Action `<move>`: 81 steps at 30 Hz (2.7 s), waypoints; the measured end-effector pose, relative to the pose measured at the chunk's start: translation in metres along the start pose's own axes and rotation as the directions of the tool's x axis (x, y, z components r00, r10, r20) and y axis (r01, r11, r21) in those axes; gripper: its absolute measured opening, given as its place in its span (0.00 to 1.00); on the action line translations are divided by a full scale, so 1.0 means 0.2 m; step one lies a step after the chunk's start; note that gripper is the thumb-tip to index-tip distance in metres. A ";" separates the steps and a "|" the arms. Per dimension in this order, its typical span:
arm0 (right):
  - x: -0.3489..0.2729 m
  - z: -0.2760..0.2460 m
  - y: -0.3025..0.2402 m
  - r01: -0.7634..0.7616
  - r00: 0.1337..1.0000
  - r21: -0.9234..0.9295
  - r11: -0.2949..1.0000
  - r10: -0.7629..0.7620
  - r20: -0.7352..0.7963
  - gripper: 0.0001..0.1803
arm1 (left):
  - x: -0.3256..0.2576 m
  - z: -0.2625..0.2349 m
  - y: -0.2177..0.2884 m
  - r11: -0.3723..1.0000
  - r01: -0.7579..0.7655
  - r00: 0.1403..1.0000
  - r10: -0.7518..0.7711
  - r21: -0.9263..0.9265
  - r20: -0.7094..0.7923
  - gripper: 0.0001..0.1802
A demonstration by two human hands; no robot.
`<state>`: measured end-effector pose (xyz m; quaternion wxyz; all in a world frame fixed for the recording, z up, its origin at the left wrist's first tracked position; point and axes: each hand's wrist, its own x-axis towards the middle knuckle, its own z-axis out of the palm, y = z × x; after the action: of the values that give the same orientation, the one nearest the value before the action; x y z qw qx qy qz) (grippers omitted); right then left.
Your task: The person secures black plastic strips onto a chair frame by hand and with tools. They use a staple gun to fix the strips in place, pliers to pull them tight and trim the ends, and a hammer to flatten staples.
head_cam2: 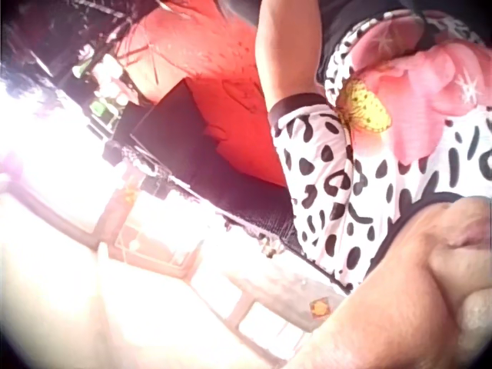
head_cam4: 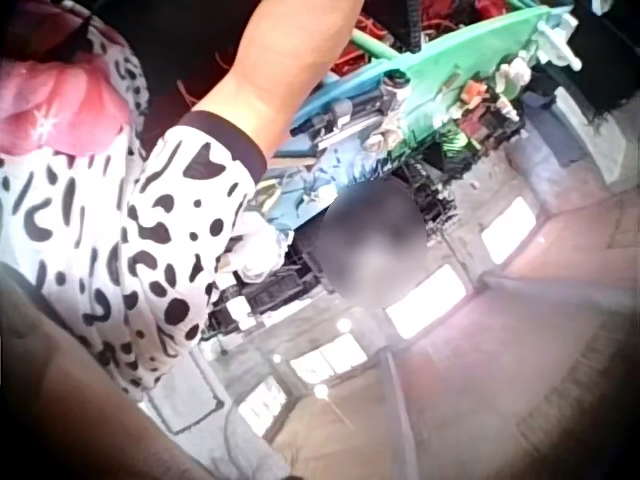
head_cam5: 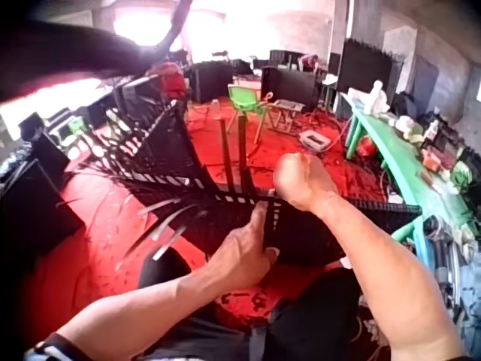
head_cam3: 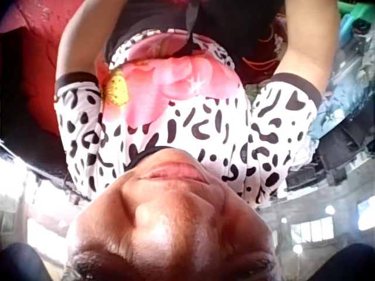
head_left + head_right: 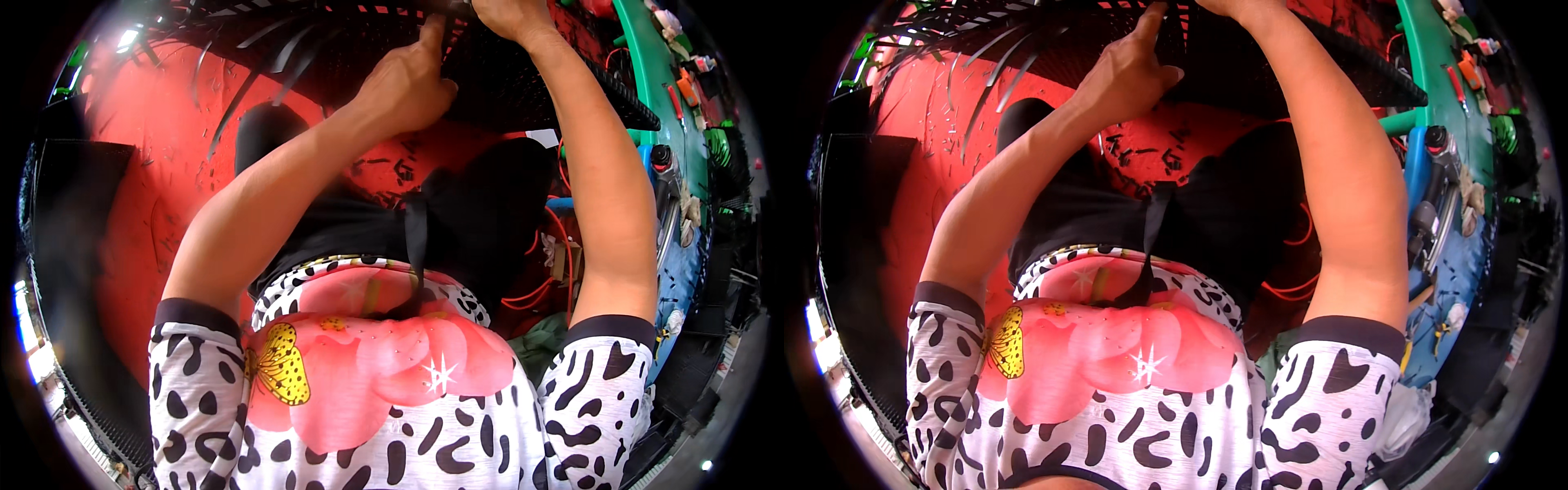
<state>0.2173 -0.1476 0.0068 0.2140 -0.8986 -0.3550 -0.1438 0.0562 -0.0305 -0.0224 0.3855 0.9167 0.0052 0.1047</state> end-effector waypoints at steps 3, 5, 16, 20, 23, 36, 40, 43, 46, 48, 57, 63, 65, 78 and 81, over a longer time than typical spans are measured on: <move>-0.04 -0.03 -0.05 -0.029 0.999 0.009 1.000 0.029 -0.015 0.14 | -0.02 -0.03 -0.03 0.918 0.192 0.969 -0.120 -0.347 0.218 0.43; -0.06 -0.04 -0.08 -0.065 0.997 0.010 0.998 0.065 -0.027 0.14 | -0.04 -0.06 -0.07 0.712 0.306 0.938 -0.111 -0.632 0.328 0.40; -0.10 -0.05 -0.14 -0.090 0.996 -0.013 0.996 0.090 -0.031 0.11 | -0.05 0.00 -0.17 0.179 0.286 0.956 0.008 -0.942 0.292 0.32; -0.08 -0.06 -0.12 -0.058 0.997 -0.059 0.997 0.055 -0.047 0.12 | 0.03 0.08 -0.14 0.341 0.246 0.962 0.029 -0.908 0.271 0.46; -0.07 -0.04 -0.10 -0.074 0.996 -0.043 0.996 0.071 -0.060 0.12 | 0.10 0.12 -0.14 0.402 0.239 0.968 -0.030 -0.884 0.248 0.36; -0.09 0.01 -0.14 -0.010 0.989 -0.144 0.990 -0.011 -0.148 0.09 | 0.06 0.05 -0.18 -0.084 0.395 0.911 0.166 -0.915 0.378 0.12; -0.11 0.02 -0.17 -0.029 0.982 -0.192 0.981 -0.007 -0.186 0.09 | 0.02 0.04 -0.19 -0.171 0.395 0.913 0.180 -0.903 0.366 0.09; -0.13 0.03 -0.19 -0.052 0.986 -0.204 0.978 0.017 -0.168 0.09 | -0.02 0.04 -0.18 -0.010 0.333 0.939 0.097 -0.943 0.331 0.15; -0.15 0.04 -0.20 -0.011 0.979 -0.199 0.980 -0.030 -0.202 0.09 | -0.03 0.04 -0.16 0.213 0.284 0.948 0.085 -0.935 0.307 0.10; -0.17 0.06 -0.20 -0.027 0.977 -0.210 0.977 -0.018 -0.211 0.09 | -0.03 0.09 -0.13 0.349 0.183 0.981 -0.006 -0.919 0.193 0.11; -0.21 0.08 -0.11 -0.089 0.993 0.045 0.995 0.092 -0.074 0.11 | -0.11 0.10 -0.08 0.567 0.186 0.982 -0.131 -0.803 0.135 0.14; -0.19 0.05 -0.09 -0.132 0.988 0.078 0.988 0.138 -0.074 0.12 | -0.08 0.00 -0.03 0.673 0.284 0.957 -0.157 -0.683 0.243 0.29; -0.19 0.05 -0.09 -0.081 0.990 0.080 0.993 0.090 -0.112 0.13 | -0.05 -0.03 -0.04 0.823 0.247 0.963 -0.150 -0.511 0.225 0.24; -0.17 0.08 -0.14 -0.207 0.974 0.023 0.978 0.208 -0.087 0.12 | 0.15 -0.25 -0.06 0.621 -0.680 0.650 0.756 0.390 -0.073 0.17; -0.17 0.08 -0.13 -0.196 0.976 0.061 0.979 0.201 -0.090 0.11 | 0.22 -0.32 -0.04 0.703 -0.540 0.840 0.488 0.464 0.237 0.20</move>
<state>0.1770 -0.1415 -0.0134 0.2673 -0.9157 -0.2567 -0.1552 0.0880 0.0245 0.0239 0.0821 0.9538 -0.2416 0.1586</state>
